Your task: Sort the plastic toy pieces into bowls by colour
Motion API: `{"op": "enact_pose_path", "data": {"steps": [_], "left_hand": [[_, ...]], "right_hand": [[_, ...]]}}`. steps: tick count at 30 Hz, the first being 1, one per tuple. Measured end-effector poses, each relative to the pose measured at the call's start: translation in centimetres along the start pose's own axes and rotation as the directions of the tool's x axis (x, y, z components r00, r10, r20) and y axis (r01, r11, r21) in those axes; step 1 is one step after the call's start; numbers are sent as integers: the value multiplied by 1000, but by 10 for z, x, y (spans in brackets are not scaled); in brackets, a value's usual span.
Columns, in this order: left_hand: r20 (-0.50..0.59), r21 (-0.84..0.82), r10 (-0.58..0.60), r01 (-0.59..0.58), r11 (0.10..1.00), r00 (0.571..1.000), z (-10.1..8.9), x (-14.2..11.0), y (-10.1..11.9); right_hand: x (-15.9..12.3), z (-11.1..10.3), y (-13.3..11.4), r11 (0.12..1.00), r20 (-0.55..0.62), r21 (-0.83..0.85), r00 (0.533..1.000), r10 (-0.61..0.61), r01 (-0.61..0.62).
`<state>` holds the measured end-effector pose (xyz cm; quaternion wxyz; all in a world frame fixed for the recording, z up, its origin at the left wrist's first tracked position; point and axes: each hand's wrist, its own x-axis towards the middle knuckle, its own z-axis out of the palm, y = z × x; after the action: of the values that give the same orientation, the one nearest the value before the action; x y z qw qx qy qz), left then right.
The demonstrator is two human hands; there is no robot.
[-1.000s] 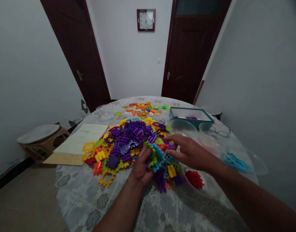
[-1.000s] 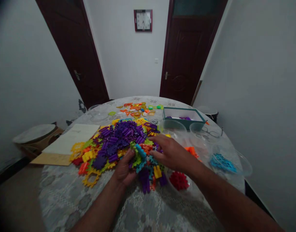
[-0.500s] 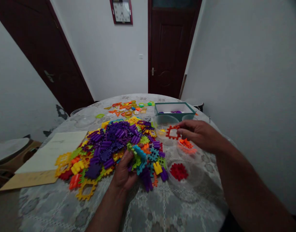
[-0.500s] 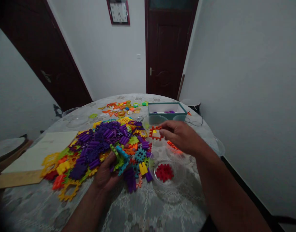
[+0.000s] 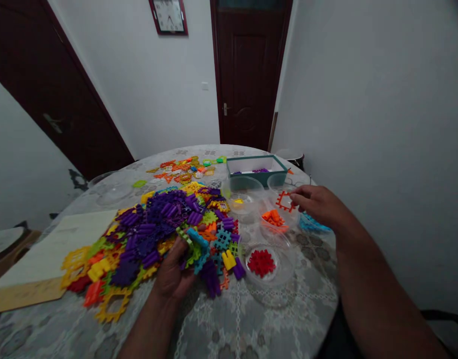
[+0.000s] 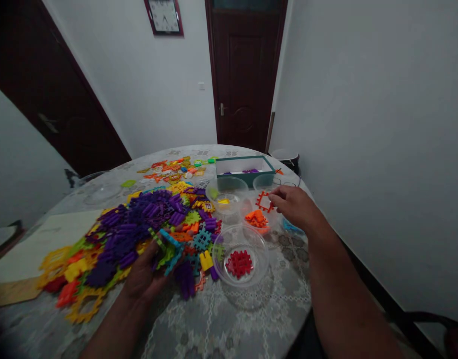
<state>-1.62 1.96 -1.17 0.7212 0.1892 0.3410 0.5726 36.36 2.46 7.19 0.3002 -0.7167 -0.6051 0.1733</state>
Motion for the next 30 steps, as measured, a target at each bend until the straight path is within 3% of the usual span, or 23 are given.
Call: {"op": "enact_pose_path", "data": {"steps": [3, 7, 11, 17, 21, 26, 30], "left_hand": [[-11, 4, -1, 1, 1000, 1000, 1, -1, 1], [-29, -4, 6, -6, 1000, 1000, 4, -3, 2], [-33, 4, 4, -4, 1000, 999, 5, -3, 1], [-4, -14, -4, 4, 1000, 1000, 4, -3, -1], [21, -24, -8, 8, 1000, 1000, 3, -3, 0], [36, -26, 8, -7, 1000, 999, 1, -3, 0], [78, -27, 23, -21, 999, 997, 0, -3, 0]], "right_hand": [[1, 2, 4, 999, -4, -43, 1000, -11, 11], [-6, 1, -3, 985, -106, -150, 989, -105, 89], [-22, 7, -26, 961, 94, -141, 970, -225, 237], [-29, 47, -42, 873, 313, -301, 904, -291, 385], [-24, 62, -39, 834, 299, -406, 917, -265, 373], [-19, 64, -37, 832, 256, -400, 918, -303, 386], [-17, 70, -34, 803, 174, -490, 941, -291, 339]]}}
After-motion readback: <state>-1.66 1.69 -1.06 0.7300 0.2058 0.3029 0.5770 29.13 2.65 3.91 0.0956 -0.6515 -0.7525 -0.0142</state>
